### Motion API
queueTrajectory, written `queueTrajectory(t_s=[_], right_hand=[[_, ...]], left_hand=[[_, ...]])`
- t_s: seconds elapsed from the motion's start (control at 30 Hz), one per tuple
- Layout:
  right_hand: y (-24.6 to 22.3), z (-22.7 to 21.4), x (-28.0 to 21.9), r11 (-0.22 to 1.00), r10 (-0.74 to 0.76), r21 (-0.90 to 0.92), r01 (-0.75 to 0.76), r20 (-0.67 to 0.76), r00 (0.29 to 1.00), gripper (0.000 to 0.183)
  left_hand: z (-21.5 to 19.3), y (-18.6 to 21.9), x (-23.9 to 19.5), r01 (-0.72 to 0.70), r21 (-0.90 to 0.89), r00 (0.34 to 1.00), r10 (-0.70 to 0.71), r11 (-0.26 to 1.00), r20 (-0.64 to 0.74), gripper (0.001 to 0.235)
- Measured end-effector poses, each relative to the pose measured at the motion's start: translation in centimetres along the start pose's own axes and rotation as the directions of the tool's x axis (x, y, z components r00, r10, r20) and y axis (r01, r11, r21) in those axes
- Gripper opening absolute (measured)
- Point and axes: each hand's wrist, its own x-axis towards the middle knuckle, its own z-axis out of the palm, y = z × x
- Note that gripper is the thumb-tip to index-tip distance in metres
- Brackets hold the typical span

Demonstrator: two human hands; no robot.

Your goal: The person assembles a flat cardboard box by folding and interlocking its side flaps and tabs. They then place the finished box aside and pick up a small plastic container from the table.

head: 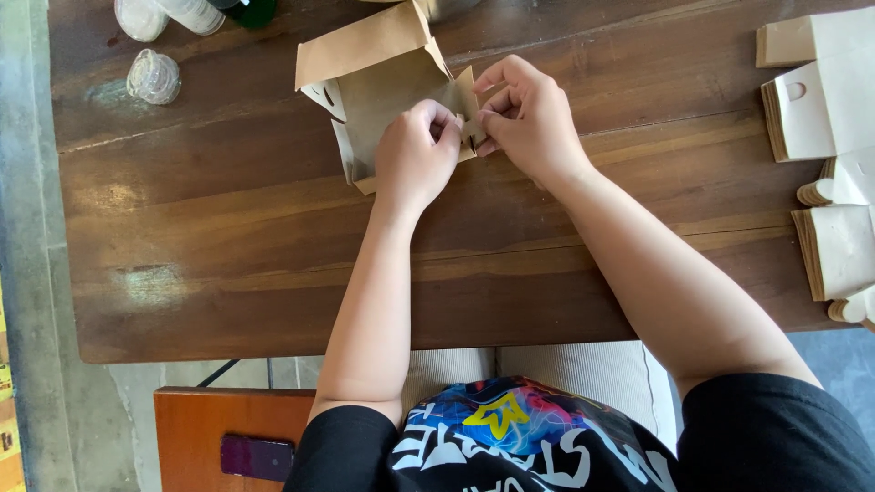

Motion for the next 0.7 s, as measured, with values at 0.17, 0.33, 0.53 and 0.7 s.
queueTrajectory(t_s=[0.17,0.33,0.53,0.7], right_hand=[[-0.1,0.4,-0.1,1.0,0.013,-0.002,-0.013,-0.015,1.0,0.021],[0.0,0.9,-0.1,1.0,-0.012,-0.028,0.011,-0.029,1.0,0.02],[0.8,1.3,0.0,0.997,-0.069,0.022,0.071,-0.07,0.995,0.014],[0.7,1.4,-0.5,0.975,-0.22,-0.038,0.218,-0.068,0.973,0.014]], left_hand=[[0.0,0.1,0.0,-0.011,-0.017,1.0,0.01,1.0,-0.01,0.018],[0.1,0.0,0.1,-0.009,-0.031,1.0,0.009,0.999,-0.012,0.016],[0.2,0.2,0.0,-0.01,-0.065,1.0,0.008,0.998,-0.028,0.018],[0.2,-0.5,0.0,-0.108,-0.159,0.993,0.099,0.981,-0.066,0.026]])
